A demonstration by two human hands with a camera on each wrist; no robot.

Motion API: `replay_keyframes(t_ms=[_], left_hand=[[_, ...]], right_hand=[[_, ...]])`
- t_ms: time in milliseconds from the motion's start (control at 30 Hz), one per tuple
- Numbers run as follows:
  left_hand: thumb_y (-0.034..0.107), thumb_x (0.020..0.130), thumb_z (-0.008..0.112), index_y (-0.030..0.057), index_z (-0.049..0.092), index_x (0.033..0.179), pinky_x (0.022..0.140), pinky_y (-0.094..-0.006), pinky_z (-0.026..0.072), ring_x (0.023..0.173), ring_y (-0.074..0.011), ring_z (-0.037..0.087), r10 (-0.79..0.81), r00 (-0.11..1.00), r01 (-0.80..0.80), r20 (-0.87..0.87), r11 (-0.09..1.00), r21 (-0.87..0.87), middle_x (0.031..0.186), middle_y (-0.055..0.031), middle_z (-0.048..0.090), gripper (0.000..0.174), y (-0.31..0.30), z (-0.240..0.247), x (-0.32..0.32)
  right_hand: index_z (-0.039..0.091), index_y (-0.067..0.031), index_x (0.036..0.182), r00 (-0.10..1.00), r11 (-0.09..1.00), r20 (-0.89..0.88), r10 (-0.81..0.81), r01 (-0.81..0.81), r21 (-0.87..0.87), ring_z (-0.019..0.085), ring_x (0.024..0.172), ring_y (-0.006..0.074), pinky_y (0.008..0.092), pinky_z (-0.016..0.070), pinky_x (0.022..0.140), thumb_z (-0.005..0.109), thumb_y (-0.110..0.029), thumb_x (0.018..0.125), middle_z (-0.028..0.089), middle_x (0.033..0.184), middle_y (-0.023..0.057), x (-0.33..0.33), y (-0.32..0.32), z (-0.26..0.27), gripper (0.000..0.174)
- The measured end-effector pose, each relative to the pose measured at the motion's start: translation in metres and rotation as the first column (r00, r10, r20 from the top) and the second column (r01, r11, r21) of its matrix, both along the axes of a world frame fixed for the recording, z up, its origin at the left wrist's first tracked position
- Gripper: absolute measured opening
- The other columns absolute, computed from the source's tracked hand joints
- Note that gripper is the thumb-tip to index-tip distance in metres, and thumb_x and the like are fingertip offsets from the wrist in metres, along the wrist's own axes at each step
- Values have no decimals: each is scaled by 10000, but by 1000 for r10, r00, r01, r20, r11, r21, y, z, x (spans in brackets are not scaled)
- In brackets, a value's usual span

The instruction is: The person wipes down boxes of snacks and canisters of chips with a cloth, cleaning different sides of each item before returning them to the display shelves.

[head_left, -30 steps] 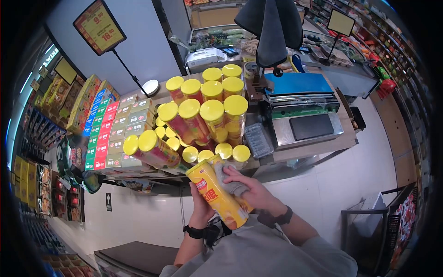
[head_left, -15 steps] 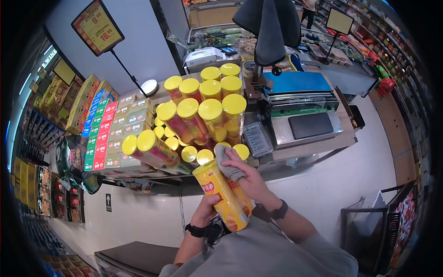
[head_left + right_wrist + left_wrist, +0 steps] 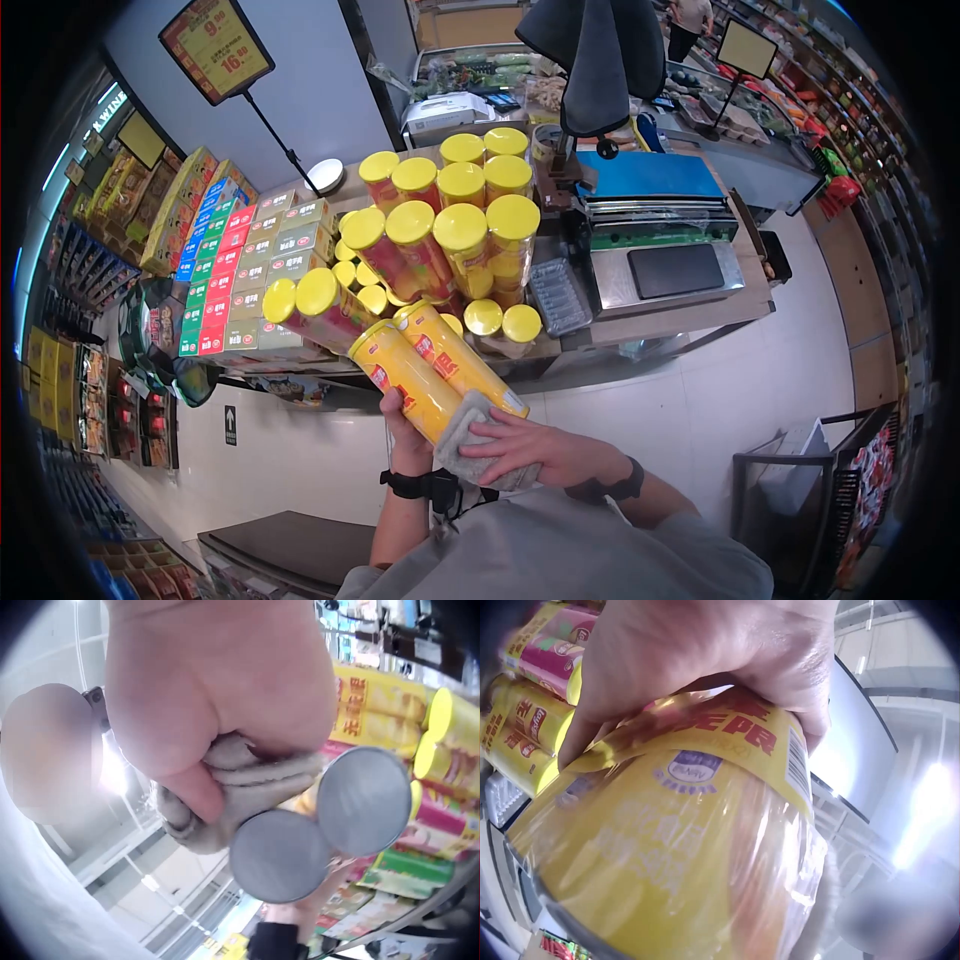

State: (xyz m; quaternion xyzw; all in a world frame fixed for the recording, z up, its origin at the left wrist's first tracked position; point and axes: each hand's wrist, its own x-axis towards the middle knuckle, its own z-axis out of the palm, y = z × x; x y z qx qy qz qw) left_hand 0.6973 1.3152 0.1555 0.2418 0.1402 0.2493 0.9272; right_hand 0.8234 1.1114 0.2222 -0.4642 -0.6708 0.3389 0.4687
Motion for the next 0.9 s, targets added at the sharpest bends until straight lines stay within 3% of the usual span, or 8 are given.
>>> replay_keyframes(t_ms=[67,167,333,400,467,567,800,900], left_hand=[[578,838,656,39,422,1434,1006,-428,526,1191,-296,605,-36,999,36,-5,986,165,1348,-150,566,837,4,-7,-1],[577,838,657,32,420,1435,1015,-424,521,1204,-296,596,-128,992,126,2,977,173,1363,-152,555,842,-4,-7,-2],[547,820,710,30,417,1441,1028,-443,513,1202,-305,606,-131,988,138,-84,987,86,1357,-150,573,860,-15,-8,6],[636,840,621,63,379,1472,1010,-435,513,1212,-287,586,-73,994,80,-84,993,86,1373,-144,542,887,-9,-9,5],[634,845,616,67,389,1466,1007,-435,514,1206,-286,587,-55,997,61,-63,993,100,1364,-143,547,871,-3,-7,4],[630,855,608,74,409,1452,999,-435,517,1194,-285,591,-9,1000,11,-13,992,127,1348,-140,556,840,-1,0,5],[553,918,590,53,419,1442,1013,-425,513,1180,-281,611,-33,997,41,-68,992,120,1328,-151,581,745,-5,7,8],[492,975,563,49,402,1449,1022,-422,507,1196,-273,603,-121,970,165,-210,965,203,1346,-145,575,669,-4,-16,14]], right_hand=[[676,-119,1261,995,998,-70,-65,65,-7,292,1509,319,520,107,1252,505,151,774,470,1546,93,5,-3,-20,583],[663,-100,1279,694,808,-414,-589,501,-309,279,1511,344,487,145,1249,443,156,748,466,1553,64,10,3,-23,629],[663,-108,1276,943,956,-172,-285,293,17,249,1523,337,500,135,1253,447,173,668,468,1551,71,-9,5,4,704],[681,-150,1281,992,996,95,86,-86,-4,208,1534,340,512,139,1250,560,119,780,448,1562,85,-1,-4,10,582],[696,-118,1232,999,998,-4,51,-51,-48,211,1533,348,513,123,1253,457,189,658,486,1536,74,10,-17,-7,694],[714,-113,1207,871,911,-289,-397,335,-241,223,1528,357,509,125,1251,460,181,639,484,1538,79,22,-22,-30,689],[702,-116,1226,980,997,-184,-75,70,-31,246,1522,338,510,152,1257,416,216,665,502,1520,78,-6,-8,-8,712],[680,-104,1276,941,962,-206,-269,252,-105,253,1520,345,462,183,1238,464,196,718,440,1557,138,-2,-4,-15,669]])
